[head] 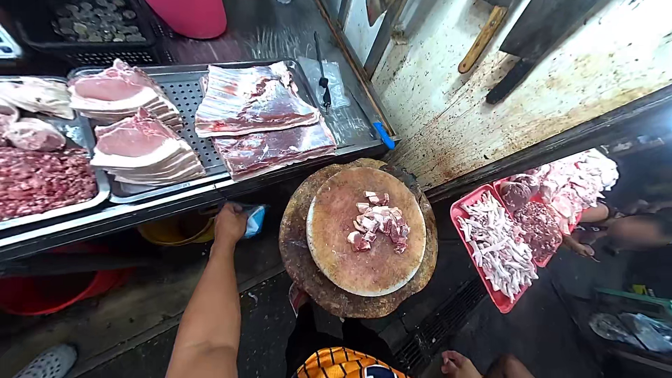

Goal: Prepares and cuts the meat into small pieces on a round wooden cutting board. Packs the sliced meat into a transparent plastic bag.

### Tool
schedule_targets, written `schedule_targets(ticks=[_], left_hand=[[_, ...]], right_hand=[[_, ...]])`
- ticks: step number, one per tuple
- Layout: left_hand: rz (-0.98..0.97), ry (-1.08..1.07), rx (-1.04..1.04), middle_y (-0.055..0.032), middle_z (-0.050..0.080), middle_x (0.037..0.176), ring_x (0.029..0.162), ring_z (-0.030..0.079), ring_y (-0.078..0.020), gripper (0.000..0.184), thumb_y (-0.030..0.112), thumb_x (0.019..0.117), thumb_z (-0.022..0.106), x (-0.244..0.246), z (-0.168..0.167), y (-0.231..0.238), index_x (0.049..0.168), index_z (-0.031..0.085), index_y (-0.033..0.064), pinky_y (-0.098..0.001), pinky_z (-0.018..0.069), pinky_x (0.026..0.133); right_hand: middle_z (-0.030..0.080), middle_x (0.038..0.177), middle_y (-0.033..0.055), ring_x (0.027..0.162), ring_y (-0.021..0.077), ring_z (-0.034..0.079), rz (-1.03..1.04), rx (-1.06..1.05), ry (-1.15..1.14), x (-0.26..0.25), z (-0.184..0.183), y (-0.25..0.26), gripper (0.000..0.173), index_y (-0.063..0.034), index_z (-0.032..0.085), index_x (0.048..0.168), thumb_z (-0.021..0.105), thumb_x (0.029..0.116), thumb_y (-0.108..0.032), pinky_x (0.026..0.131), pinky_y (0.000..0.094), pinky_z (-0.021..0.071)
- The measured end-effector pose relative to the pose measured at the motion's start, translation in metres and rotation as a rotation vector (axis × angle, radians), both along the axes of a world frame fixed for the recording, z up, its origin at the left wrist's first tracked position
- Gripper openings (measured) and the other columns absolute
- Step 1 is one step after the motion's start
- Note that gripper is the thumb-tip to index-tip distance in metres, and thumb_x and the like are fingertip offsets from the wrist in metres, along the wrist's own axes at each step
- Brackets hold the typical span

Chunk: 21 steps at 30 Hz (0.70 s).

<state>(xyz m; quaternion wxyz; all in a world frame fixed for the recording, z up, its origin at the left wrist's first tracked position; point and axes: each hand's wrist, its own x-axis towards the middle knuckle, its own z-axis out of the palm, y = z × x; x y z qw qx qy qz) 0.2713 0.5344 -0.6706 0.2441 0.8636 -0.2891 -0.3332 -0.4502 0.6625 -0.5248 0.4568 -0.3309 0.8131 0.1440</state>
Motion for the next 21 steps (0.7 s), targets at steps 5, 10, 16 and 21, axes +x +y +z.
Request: schedule_targets(ticks=[5, 10, 16, 21], left_hand=[[-0.089, -0.081, 0.256, -0.0381, 0.061, 0.121, 0.113, 0.061, -0.0554, 0.051, 0.020, 0.0935, 0.070, -0.002, -0.009, 0.011, 0.130, 0.054, -0.0110, -0.0728, 0.0491, 0.092], [-0.219, -0.182, 0.468, -0.0307, 0.062, 0.127, 0.119, 0.060, -0.0496, 0.033, 0.008, 0.0843, 0.076, -0.011, -0.021, 0.012, 0.113, 0.067, -0.0037, -0.0688, 0.0504, 0.092], [-0.040, -0.142, -0.024, -0.0291, 0.064, 0.121, 0.117, 0.060, -0.0476, 0.033, 0.026, 0.1053, 0.054, 0.001, -0.028, 0.027, 0.108, 0.072, -0.0016, -0.0687, 0.0462, 0.100], [0.281, 0.009, -0.290, -0.0227, 0.069, 0.114, 0.109, 0.066, -0.0377, 0.039, 0.035, 0.1058, 0.054, -0.007, 0.009, 0.034, 0.113, 0.071, 0.0012, -0.0628, 0.0487, 0.098]], right_hand=[[0.071, 0.112, 0.0171, 0.081, 0.0272, 0.074, 0.122, -0.014, -0.036, 0.019, -0.012, -0.024, 0.037, -0.0043, 0.054, 0.139, 0.049, 0.1084, -0.024, 0.074, 0.0458, 0.0618], [0.072, 0.110, 0.0154, 0.080, 0.0256, 0.074, 0.121, -0.046, -0.022, 0.022, -0.008, -0.038, 0.036, -0.0048, 0.053, 0.140, 0.049, 0.1087, -0.023, 0.072, 0.0434, 0.0623], [0.071, 0.111, 0.0165, 0.082, 0.0271, 0.073, 0.134, 0.040, -0.007, 0.010, -0.009, -0.020, 0.036, -0.0043, 0.053, 0.139, 0.049, 0.1083, -0.022, 0.074, 0.0454, 0.0619], [0.071, 0.111, 0.0170, 0.083, 0.0290, 0.073, 0.212, 0.072, -0.005, 0.014, -0.015, -0.021, 0.036, -0.0052, 0.055, 0.138, 0.050, 0.1074, -0.023, 0.075, 0.0477, 0.0617]])
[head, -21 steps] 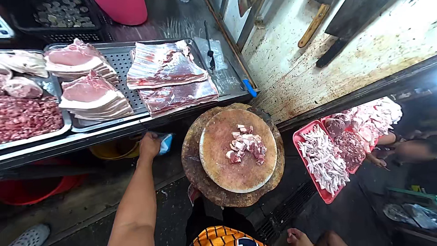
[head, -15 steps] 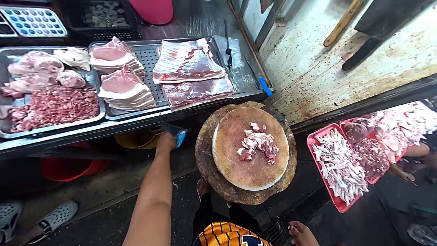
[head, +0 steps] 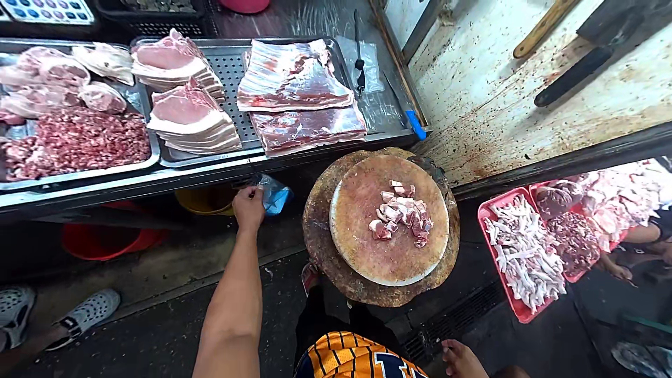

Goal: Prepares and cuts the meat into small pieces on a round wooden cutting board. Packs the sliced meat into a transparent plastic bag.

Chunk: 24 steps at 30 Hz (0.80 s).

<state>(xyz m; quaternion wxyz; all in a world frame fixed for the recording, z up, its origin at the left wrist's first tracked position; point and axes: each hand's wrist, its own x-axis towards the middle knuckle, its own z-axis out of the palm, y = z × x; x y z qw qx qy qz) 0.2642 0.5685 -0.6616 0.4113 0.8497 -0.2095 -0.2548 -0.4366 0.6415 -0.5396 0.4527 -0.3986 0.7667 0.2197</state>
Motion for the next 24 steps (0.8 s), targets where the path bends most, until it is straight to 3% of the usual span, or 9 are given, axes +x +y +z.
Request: schedule_targets(ticks=[5, 8, 11, 13, 16, 18, 20, 22, 24], left_hand=[[0.159, -0.142, -0.384, -0.0113, 0.070, 0.092, 0.078, 0.066, -0.0169, 0.031, 0.029, 0.1055, 0.057, -0.026, 0.055, 0.010, 0.107, 0.071, 0.0021, -0.0399, 0.0570, 0.077], [0.023, -0.170, -0.552, -0.0084, 0.071, 0.097, 0.082, 0.068, -0.0127, 0.028, 0.027, 0.1047, 0.057, -0.074, 0.129, 0.022, 0.109, 0.071, 0.0021, -0.0358, 0.0593, 0.078], [-0.307, -0.117, -0.624, -0.0069, 0.069, 0.093, 0.082, 0.067, -0.0146, 0.021, 0.022, 0.0978, 0.063, -0.157, 0.191, 0.024, 0.103, 0.074, 0.0051, -0.0367, 0.0605, 0.075], [-0.602, -0.104, -0.620, -0.0088, 0.070, 0.105, 0.089, 0.068, -0.0139, 0.030, 0.021, 0.0958, 0.068, -0.220, 0.227, 0.028, 0.122, 0.073, 0.0067, -0.0331, 0.0607, 0.080], [-0.840, -0.043, -0.580, -0.0140, 0.066, 0.124, 0.104, 0.069, -0.0167, 0.058, 0.016, 0.0955, 0.066, -0.275, 0.262, 0.044, 0.148, 0.049, -0.0014, -0.0340, 0.0606, 0.092], [-0.741, -0.038, -0.645, -0.0102, 0.069, 0.121, 0.100, 0.071, -0.0169, 0.042, 0.016, 0.0990, 0.062, -0.270, 0.283, 0.058, 0.138, 0.059, 0.0004, -0.0359, 0.0633, 0.087], [-0.612, -0.084, -0.758, -0.0074, 0.072, 0.111, 0.097, 0.072, -0.0186, 0.031, 0.018, 0.0976, 0.063, -0.253, 0.307, 0.065, 0.125, 0.067, 0.0031, -0.0400, 0.0636, 0.085], [-0.650, -0.260, -0.685, -0.0050, 0.068, 0.128, 0.119, 0.064, -0.0191, 0.049, 0.027, 0.0921, 0.071, -0.242, 0.324, 0.055, 0.137, 0.061, 0.0104, -0.0449, 0.0555, 0.102], [-0.859, -0.421, -0.452, -0.0109, 0.051, 0.151, 0.140, 0.047, -0.0271, 0.071, 0.033, 0.0903, 0.076, -0.246, 0.330, 0.024, 0.152, 0.047, 0.0110, -0.0534, 0.0426, 0.114]], right_hand=[[0.075, 0.100, 0.0135, 0.079, 0.0255, 0.074, 0.094, -0.302, -0.161, 0.067, 0.039, -0.043, 0.030, -0.0030, 0.062, 0.128, 0.050, 0.1068, -0.020, 0.074, 0.0454, 0.0634], [0.076, 0.096, 0.0121, 0.079, 0.0250, 0.075, 0.082, -0.476, -0.555, 0.144, 0.085, -0.072, 0.036, -0.0016, 0.067, 0.120, 0.048, 0.1064, -0.029, 0.073, 0.0423, 0.0656], [0.069, 0.125, 0.0147, 0.104, 0.0286, 0.072, 0.142, -0.457, -1.041, 0.217, 0.119, -0.095, 0.067, -0.0012, 0.060, 0.135, 0.059, 0.0978, -0.056, 0.088, 0.0462, 0.0626], [0.063, 0.137, 0.0127, 0.118, 0.0248, 0.066, 0.195, -0.493, -1.226, 0.262, 0.135, -0.106, 0.082, 0.0003, 0.047, 0.147, 0.067, 0.0918, -0.058, 0.098, 0.0435, 0.0581], [0.073, 0.107, 0.0110, 0.100, 0.0188, 0.072, -0.062, -0.734, -1.306, 0.294, 0.148, -0.113, 0.044, 0.0046, 0.055, 0.127, 0.068, 0.0991, -0.028, 0.092, 0.0398, 0.0615], [0.073, 0.101, 0.0164, 0.094, 0.0245, 0.073, -0.230, -0.781, -1.296, 0.286, 0.151, -0.126, 0.026, 0.0068, 0.058, 0.122, 0.053, 0.1054, -0.013, 0.088, 0.0443, 0.0623], [0.073, 0.097, 0.0170, 0.090, 0.0260, 0.073, -0.236, -0.755, -1.296, 0.261, 0.155, -0.135, 0.024, 0.0058, 0.060, 0.118, 0.049, 0.1070, -0.013, 0.084, 0.0454, 0.0629], [0.073, 0.094, 0.0142, 0.087, 0.0230, 0.073, -0.149, -0.739, -1.304, 0.236, 0.159, -0.141, 0.022, 0.0048, 0.063, 0.113, 0.051, 0.1059, -0.012, 0.083, 0.0425, 0.0634], [0.074, 0.092, 0.0088, 0.087, 0.0163, 0.073, 0.005, -0.754, -1.254, 0.216, 0.160, -0.145, 0.021, 0.0022, 0.068, 0.108, 0.053, 0.1052, -0.012, 0.085, 0.0363, 0.0624]])
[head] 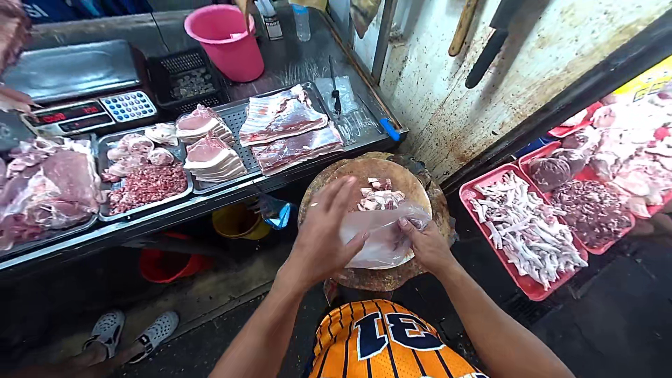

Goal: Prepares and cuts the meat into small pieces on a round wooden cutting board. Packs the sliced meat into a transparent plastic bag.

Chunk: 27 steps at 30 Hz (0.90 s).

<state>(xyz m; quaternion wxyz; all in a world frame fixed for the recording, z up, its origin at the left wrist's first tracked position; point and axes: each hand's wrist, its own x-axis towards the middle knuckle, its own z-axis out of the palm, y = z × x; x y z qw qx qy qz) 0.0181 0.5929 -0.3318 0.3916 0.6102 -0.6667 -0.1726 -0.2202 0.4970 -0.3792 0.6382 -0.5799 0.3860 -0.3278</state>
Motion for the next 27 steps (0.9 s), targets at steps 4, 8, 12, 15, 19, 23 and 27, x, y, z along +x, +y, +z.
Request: schedule_targets(ticks=[4, 8, 12, 15, 19, 23, 27], left_hand=[[-0.076, 0.040, 0.299, -0.0011, 0.070, 0.084, 0.077, 0.067, -0.0118, 0.026, 0.032, 0.1035, 0.060, -0.033, -0.038, -0.050, 0.097, 0.074, 0.0110, -0.0372, 0.0584, 0.075], [0.069, 0.314, 0.415, -0.0038, 0.071, 0.090, 0.081, 0.068, -0.0127, 0.024, 0.028, 0.1015, 0.062, -0.083, -0.052, -0.042, 0.106, 0.073, 0.0064, -0.0356, 0.0587, 0.079], [-0.097, 0.681, 0.576, -0.0031, 0.063, 0.082, 0.072, 0.062, -0.0140, 0.028, 0.020, 0.0851, 0.080, -0.145, -0.085, -0.009, 0.101, 0.063, 0.0048, -0.0337, 0.0552, 0.068], [0.137, 1.049, 0.664, -0.0093, 0.068, 0.079, 0.070, 0.067, -0.0197, 0.022, 0.006, 0.0817, 0.080, -0.132, -0.122, -0.006, 0.090, 0.061, 0.0006, -0.0395, 0.0598, 0.066], [0.624, 1.394, 0.845, -0.0150, 0.068, 0.083, 0.067, 0.067, -0.0222, 0.009, 0.007, 0.1012, 0.054, -0.098, -0.174, -0.029, 0.107, 0.054, -0.0001, -0.0390, 0.0593, 0.061], [0.456, 1.374, 0.747, -0.0105, 0.065, 0.086, 0.072, 0.065, -0.0205, 0.025, 0.021, 0.1086, 0.042, -0.117, -0.132, -0.083, 0.114, 0.057, 0.0024, -0.0409, 0.0584, 0.068], [-0.441, 0.336, 0.050, -0.0076, 0.071, 0.093, 0.093, 0.067, -0.0165, 0.026, 0.020, 0.1008, 0.054, -0.155, -0.069, -0.118, 0.093, 0.071, 0.0027, -0.0373, 0.0529, 0.092]], right_hand=[[0.072, 0.112, 0.0076, 0.098, 0.0148, 0.071, -0.061, -0.106, 0.464, -0.042, -0.003, -0.013, 0.039, -0.0074, 0.063, 0.130, 0.067, 0.0981, -0.030, 0.088, 0.0368, 0.0604], [0.067, 0.088, 0.0111, 0.069, 0.0227, 0.065, -0.156, 0.134, 0.603, -0.084, 0.003, 0.004, 0.047, -0.0021, 0.065, 0.117, 0.066, 0.0968, -0.045, 0.065, 0.0450, 0.0587], [0.073, 0.094, 0.0126, 0.083, 0.0208, 0.071, -0.073, 0.477, 0.056, -0.069, -0.032, 0.038, 0.032, 0.0030, 0.067, 0.113, 0.069, 0.0966, -0.024, 0.079, 0.0408, 0.0618], [0.071, 0.090, 0.0112, 0.082, 0.0212, 0.070, -0.248, 0.668, -0.321, -0.077, -0.043, 0.030, 0.005, -0.0021, 0.061, 0.099, 0.058, 0.0977, -0.006, 0.079, 0.0416, 0.0606], [0.068, 0.082, 0.0058, 0.072, 0.0151, 0.067, -0.061, 0.778, -0.373, -0.103, -0.061, 0.014, 0.008, -0.0098, 0.062, 0.092, 0.068, 0.0880, -0.014, 0.071, 0.0363, 0.0593], [0.067, 0.086, 0.0131, 0.078, 0.0243, 0.065, 0.007, 0.202, 0.529, -0.122, -0.072, -0.037, 0.027, 0.0005, 0.068, 0.102, 0.072, 0.0876, -0.022, 0.075, 0.0490, 0.0562], [0.068, 0.083, 0.0030, 0.080, 0.0053, 0.065, -0.740, -0.491, 0.448, -0.168, -0.028, -0.065, 0.020, 0.0013, 0.067, 0.091, 0.062, 0.0933, -0.017, 0.076, 0.0305, 0.0576]])
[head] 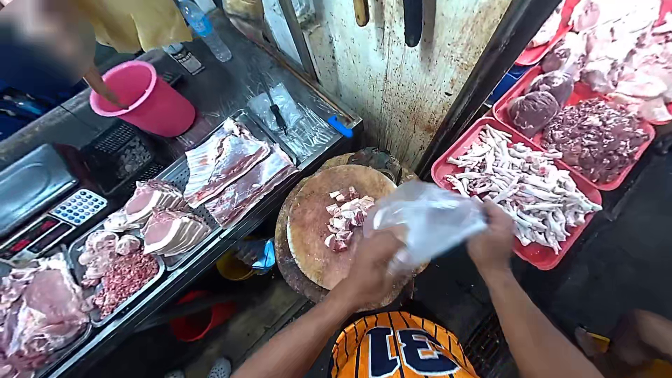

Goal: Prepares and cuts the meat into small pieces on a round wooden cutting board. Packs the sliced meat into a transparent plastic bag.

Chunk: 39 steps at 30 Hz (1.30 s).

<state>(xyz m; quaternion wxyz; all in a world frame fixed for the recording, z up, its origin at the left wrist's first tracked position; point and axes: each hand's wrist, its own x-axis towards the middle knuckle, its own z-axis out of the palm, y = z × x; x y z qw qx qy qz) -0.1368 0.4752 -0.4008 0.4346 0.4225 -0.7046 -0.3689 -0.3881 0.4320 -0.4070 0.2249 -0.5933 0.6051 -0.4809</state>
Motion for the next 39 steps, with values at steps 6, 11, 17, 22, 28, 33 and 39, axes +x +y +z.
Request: schedule_targets(ticks=[6, 11, 17, 22, 28, 33, 39], left_hand=[[-0.541, -1.061, 0.023, -0.0161, 0.064, 0.136, 0.130, 0.057, -0.0367, 0.036, 0.023, 0.1004, 0.057, -0.008, -0.103, -0.140, 0.134, 0.064, 0.0140, -0.0604, 0.0382, 0.113], [-0.437, -1.177, 0.139, -0.0097, 0.065, 0.135, 0.127, 0.060, -0.0323, 0.040, 0.018, 0.0908, 0.071, 0.067, -0.137, -0.209, 0.130, 0.069, 0.0149, -0.0576, 0.0457, 0.107], [0.340, -0.820, 0.389, -0.0144, 0.069, 0.126, 0.122, 0.064, -0.0314, 0.034, 0.019, 0.0969, 0.061, 0.177, -0.156, -0.083, 0.129, 0.069, 0.0089, -0.0560, 0.0484, 0.107], [0.999, -0.157, 0.540, -0.0228, 0.062, 0.138, 0.130, 0.060, -0.0293, 0.043, 0.014, 0.1060, 0.045, 0.072, -0.153, 0.063, 0.143, 0.054, -0.0056, -0.0475, 0.0443, 0.114], [1.167, 0.404, 0.609, -0.0205, 0.065, 0.130, 0.119, 0.065, -0.0222, 0.041, 0.016, 0.1107, 0.035, -0.001, -0.151, 0.085, 0.140, 0.055, -0.0050, -0.0415, 0.0507, 0.106], [0.885, 0.149, 0.755, -0.0256, 0.066, 0.123, 0.116, 0.064, -0.0329, 0.038, 0.016, 0.1090, 0.040, 0.043, -0.084, 0.041, 0.134, 0.059, -0.0064, -0.0521, 0.0506, 0.103], [0.586, -0.577, 0.474, -0.0148, 0.073, 0.098, 0.090, 0.072, -0.0311, 0.031, 0.021, 0.1083, 0.045, 0.123, -0.011, 0.009, 0.123, 0.069, 0.0072, -0.0562, 0.0575, 0.087]], right_hand=[[0.073, 0.104, 0.0250, 0.100, 0.0382, 0.072, -0.078, 0.622, 0.253, 0.071, -0.091, 0.039, 0.035, 0.0077, 0.067, 0.118, 0.063, 0.0950, -0.019, 0.091, 0.0591, 0.0555], [0.062, 0.131, 0.0257, 0.120, 0.0403, 0.062, 0.183, 0.991, 0.320, 0.169, -0.100, -0.037, 0.044, 0.0035, 0.058, 0.132, 0.059, 0.0963, -0.022, 0.100, 0.0579, 0.0506], [0.053, 0.144, 0.0254, 0.127, 0.0405, 0.058, 0.335, 0.870, 0.325, 0.217, -0.117, -0.042, 0.067, -0.0052, 0.030, 0.158, 0.055, 0.0994, -0.027, 0.105, 0.0569, 0.0485], [0.046, 0.153, 0.0224, 0.138, 0.0364, 0.050, 0.357, 0.693, 0.212, 0.211, -0.127, 0.019, 0.072, -0.0045, 0.030, 0.159, 0.059, 0.0933, -0.015, 0.114, 0.0530, 0.0424], [0.047, 0.153, 0.0197, 0.142, 0.0246, 0.046, 0.199, 0.698, -0.372, 0.200, -0.142, 0.086, 0.055, 0.0005, 0.035, 0.155, 0.042, 0.1025, -0.012, 0.119, 0.0426, 0.0382], [0.059, 0.132, 0.0220, 0.112, 0.0320, 0.065, 0.179, 0.962, -0.631, 0.204, -0.077, 0.035, 0.042, -0.0039, 0.044, 0.148, 0.035, 0.1109, -0.021, 0.090, 0.0528, 0.0574], [0.074, 0.095, 0.0147, 0.076, 0.0208, 0.075, 0.420, 0.854, 0.074, 0.184, -0.003, -0.028, 0.029, 0.0012, 0.059, 0.124, 0.040, 0.1068, -0.013, 0.074, 0.0390, 0.0641]])
